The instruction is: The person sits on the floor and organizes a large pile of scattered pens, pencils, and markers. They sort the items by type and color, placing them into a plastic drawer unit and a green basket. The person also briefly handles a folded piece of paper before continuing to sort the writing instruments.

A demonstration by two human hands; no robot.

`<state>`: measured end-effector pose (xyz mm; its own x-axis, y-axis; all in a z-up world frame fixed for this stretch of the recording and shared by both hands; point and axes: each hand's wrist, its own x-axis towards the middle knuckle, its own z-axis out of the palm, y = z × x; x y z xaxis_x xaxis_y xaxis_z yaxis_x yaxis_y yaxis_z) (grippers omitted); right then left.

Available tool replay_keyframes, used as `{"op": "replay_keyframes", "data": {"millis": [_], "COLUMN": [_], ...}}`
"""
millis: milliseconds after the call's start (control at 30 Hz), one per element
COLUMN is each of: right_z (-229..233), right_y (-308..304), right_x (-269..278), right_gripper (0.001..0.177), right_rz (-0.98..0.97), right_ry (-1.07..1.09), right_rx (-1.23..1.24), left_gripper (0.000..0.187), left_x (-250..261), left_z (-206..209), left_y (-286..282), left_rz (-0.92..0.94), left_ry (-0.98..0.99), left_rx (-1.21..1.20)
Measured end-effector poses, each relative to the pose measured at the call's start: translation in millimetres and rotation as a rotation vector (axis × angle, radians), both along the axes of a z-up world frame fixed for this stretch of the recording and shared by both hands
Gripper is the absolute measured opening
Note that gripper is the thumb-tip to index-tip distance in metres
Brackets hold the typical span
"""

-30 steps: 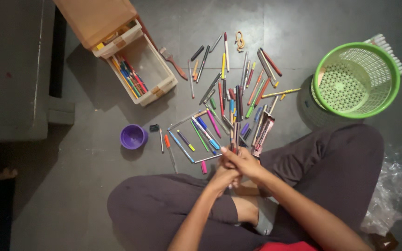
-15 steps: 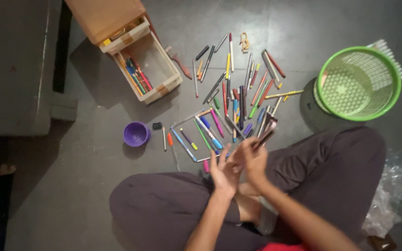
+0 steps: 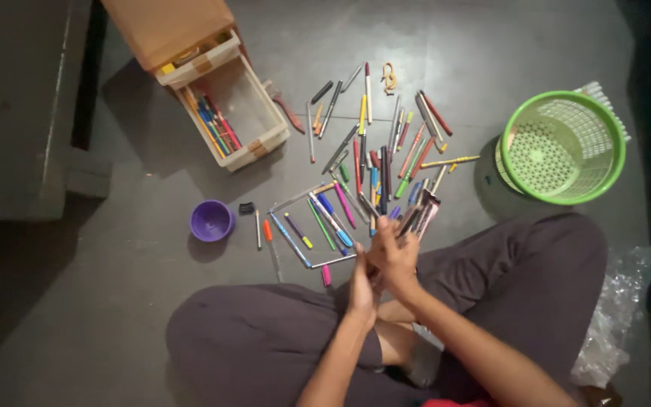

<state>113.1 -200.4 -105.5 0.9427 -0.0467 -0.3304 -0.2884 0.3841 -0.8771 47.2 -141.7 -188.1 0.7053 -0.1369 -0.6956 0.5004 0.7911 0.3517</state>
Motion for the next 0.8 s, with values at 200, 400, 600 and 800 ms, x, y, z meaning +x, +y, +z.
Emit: {"op": "replay_keyframes", "data": {"millis": [200, 400, 600, 800], "right_z": [2, -7, -23, -17], "right_y": [-46, -64, -57, -57], "right_x": [36, 7, 4, 5], "right_gripper": [0.037, 0.037, 0.027, 0.037], "right_rz": [0.391, 0.596, 0.608, 0.541], "right_ry": [0.41, 0.405, 0.325, 0.157], "right_rx": [0.377, 0.264, -0.116, 0.048], "left_gripper": [0.046, 0.065, 0.057, 0.046], "left_x": [4, -8, -18, 8], "left_z": [42, 35, -17, 51], "left_y": [16, -13, -26, 8], "left_rz": [-0.538, -0.666, -0.345, -0.717], "left_ry": [-0.446, -0.001, -0.341, 0.041], "left_rx": [0.454, 0.034, 0.703, 1.169]}}
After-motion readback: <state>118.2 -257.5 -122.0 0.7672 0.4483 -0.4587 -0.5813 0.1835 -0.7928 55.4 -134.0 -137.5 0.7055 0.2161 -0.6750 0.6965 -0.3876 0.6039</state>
